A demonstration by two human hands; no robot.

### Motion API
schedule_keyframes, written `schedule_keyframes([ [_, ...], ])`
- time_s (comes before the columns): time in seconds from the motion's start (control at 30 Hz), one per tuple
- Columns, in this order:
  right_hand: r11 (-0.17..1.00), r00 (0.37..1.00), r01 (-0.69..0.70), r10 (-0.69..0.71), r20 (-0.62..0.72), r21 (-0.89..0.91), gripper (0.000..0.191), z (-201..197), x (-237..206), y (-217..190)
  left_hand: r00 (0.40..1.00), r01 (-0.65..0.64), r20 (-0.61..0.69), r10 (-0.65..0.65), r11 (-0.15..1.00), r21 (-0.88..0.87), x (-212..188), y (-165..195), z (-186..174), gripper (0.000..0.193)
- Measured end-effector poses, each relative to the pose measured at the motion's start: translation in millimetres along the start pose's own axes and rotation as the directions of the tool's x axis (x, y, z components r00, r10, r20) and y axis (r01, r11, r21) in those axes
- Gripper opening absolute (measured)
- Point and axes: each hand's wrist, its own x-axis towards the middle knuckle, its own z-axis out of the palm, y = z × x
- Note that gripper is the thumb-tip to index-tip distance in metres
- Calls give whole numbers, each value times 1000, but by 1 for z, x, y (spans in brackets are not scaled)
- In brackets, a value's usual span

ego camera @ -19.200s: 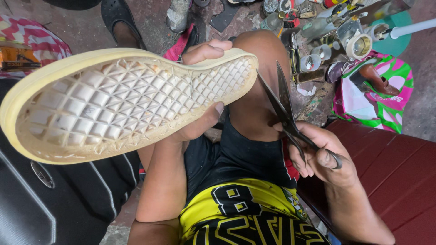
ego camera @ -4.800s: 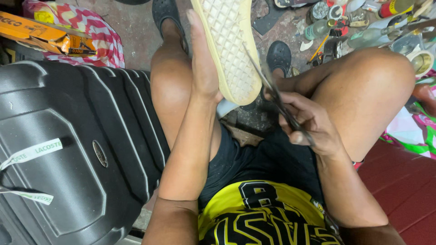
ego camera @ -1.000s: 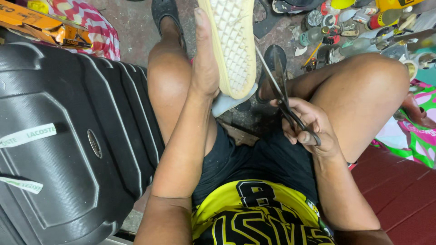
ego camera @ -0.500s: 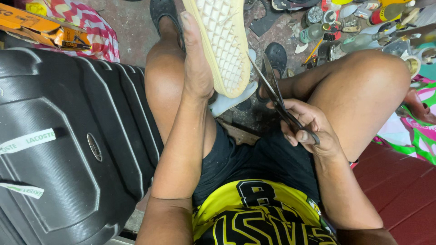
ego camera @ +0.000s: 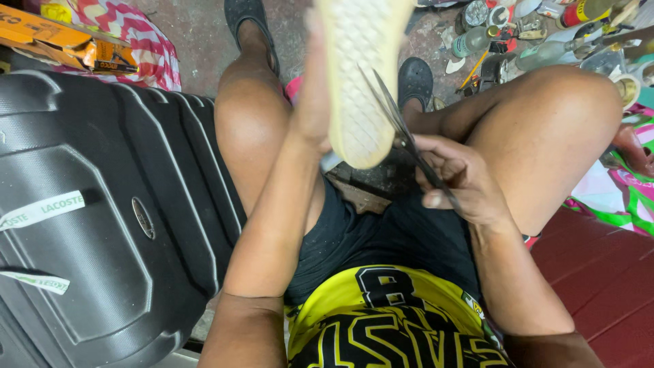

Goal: The person holds a beige shoe sole and uses scissors to trim the edges. They rotate the sole to cut different sections and then pull away loose threads from the surface.

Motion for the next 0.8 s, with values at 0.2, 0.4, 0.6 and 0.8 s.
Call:
schedule_keyframes([
  [0.2, 994, 991, 18, -4, -131, 110, 97, -3, -8, -5, 986, -144, -69, 149, 987, 70, 9, -14, 0, 86],
  [0.4, 978, 999, 11, -1, -48, 206, 95, -6, -11, -1, 961, -250, -91, 260, 963, 104, 4, -1, -13, 86],
  [0.6, 985, 999, -36, 41, -26, 167, 96, -4, -10, -6, 958, -261, -81, 274, 956, 134, 0, 1, -12, 85],
  [0.8, 989, 997, -72, 73, -4, 132, 97, -2, -7, -8, 960, -257, -75, 269, 956, 141, -4, 4, -15, 85],
])
